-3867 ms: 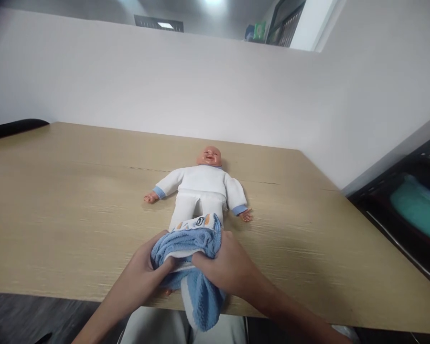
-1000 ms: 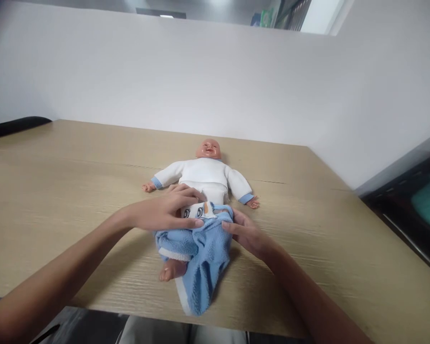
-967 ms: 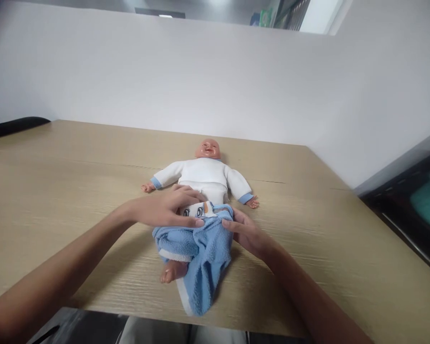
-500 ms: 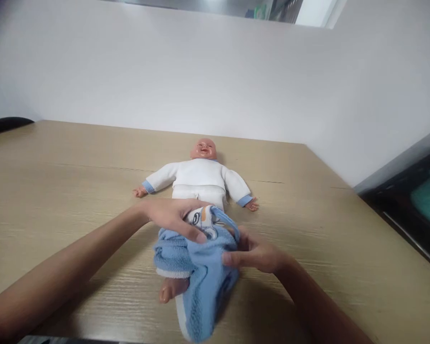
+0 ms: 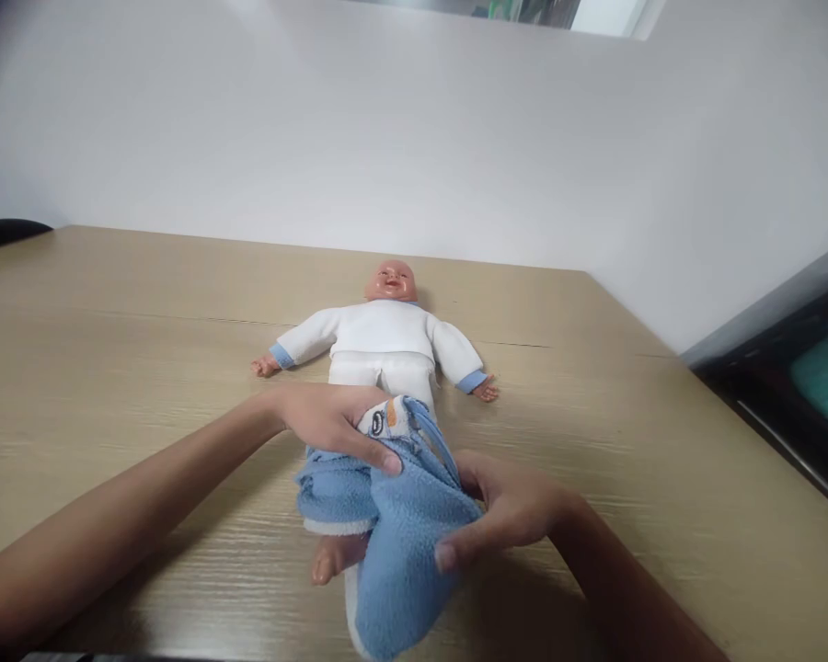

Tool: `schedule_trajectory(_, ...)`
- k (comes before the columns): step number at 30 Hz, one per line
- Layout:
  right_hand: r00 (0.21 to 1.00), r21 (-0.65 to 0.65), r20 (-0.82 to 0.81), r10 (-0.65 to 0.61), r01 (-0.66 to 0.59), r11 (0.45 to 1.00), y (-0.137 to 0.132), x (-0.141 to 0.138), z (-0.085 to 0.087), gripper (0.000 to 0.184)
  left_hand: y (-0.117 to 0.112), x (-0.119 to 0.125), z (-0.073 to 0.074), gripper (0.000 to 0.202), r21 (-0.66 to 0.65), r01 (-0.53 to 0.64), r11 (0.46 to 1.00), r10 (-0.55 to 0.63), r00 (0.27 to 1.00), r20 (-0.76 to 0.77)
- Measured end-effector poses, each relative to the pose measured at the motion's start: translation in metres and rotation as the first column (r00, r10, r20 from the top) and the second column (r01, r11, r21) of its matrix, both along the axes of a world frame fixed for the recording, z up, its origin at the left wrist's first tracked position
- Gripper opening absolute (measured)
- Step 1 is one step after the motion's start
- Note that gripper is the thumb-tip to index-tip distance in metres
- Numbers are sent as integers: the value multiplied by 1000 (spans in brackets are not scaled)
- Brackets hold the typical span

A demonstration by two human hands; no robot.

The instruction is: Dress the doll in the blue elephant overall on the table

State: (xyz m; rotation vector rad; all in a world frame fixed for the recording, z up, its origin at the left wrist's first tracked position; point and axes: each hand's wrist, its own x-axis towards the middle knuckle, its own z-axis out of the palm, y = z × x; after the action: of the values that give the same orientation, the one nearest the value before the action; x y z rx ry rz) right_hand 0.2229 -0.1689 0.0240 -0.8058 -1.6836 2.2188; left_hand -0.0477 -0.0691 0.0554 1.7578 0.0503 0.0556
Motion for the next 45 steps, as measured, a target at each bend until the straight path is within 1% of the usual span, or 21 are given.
schedule_trajectory(2,999,22,-12,-52,53,998,0,-1,-2,58,-3,-1,0,33,-13,7,1000,-8,998,-56)
schedule_trajectory(6,975,17,-82,-207,209,978,3,-2,-11,55,-6,-1,0,42,-87,58,995,-71,986,-154)
schedule_trajectory(9,966,45,-45,-253,255,966,5,-1,-13,50,-5,1,2,38,-48,64,997,-70,991,-118)
schedule_trajectory(11,980,66,-21,-196,197,978,5,0,-12,51,-3,3,2,33,-15,83,996,-84,995,-55)
schedule_trajectory(13,996,59,-4,-94,94,994,5,-1,-9,58,-1,5,1,31,-13,98,995,-98,995,-4)
schedule_trajectory(15,1000,38,25,2,-3,999,3,-1,-6,67,-1,5,-1,30,-32,100,994,-100,995,12)
schedule_trajectory(17,998,37,55,30,-32,999,1,-1,-5,75,-1,4,-3,29,-61,88,994,-88,996,-8)
schedule_trajectory(19,999,40,35,-25,23,999,0,-1,-6,79,-1,2,-5,27,-110,66,992,-71,997,-38)
schedule_trajectory(21,992,33,-37,-118,119,992,0,-1,-9,79,-3,-1,-4,34,-178,65,982,-79,994,-73)
schedule_trajectory(23,976,29,-96,-197,200,979,0,-1,-15,75,-6,-2,-4,47,-259,101,961,-132,985,-107)
schedule_trajectory(25,959,26,-111,-262,266,964,0,-1,-22,68,-8,-2,-3,51,-309,118,944,-165,978,-129)
schedule_trajectory(29,934,25,-94,-345,349,937,-1,-1,-28,62,-5,-2,-7,45,-278,104,955,-137,986,-98)
schedule_trajectory(31,948,37,-81,-309,313,949,-2,-1,-24,63,-2,-2,-10,41,-243,115,963,-136,988,-71)
schedule_trajectory(32,961,35,-89,-261,265,964,-3,-1,-20,65,-1,-2,-12,38,-226,117,967,-135,989,-63)
schedule_trajectory(34,981,3,-136,-141,143,990,-4,-2,-12,75,-1,-2,-13,32,-213,113,971,-125,991,-45)
schedule_trajectory(36,979,-49,-199,-39,30,998,-5,-3,-6,90,-2,-1,-13,29,-225,101,969,-109,994,-24)
schedule_trajectory(38,973,-86,-227,-33,14,996,-7,-6,-5,98,-4,-1,-13,26,-245,79,966,-83,997,-4)
schedule_trajectory(39,970,-90,-228,-80,61,994,-8,-7,-6,98,-5,-1,-13,26,-258,68,964,-71,997,-2)
schedule_trajectory(41,946,-79,-226,-234,222,972,-9,-9,-10,91,-5,-3,-14,36,-291,54,955,-57,998,-5)
schedule_trajectory(43,902,-69,-223,-370,364,929,-10,-12,-15,72,-5,-6,-16,53,-335,50,941,-57,998,-11)
schedule_trajectory(45,873,-75,-223,-433,428,901,-10,-13,-18,48,-4,-7,-19,65,-367,37,930,-49,999,-23)
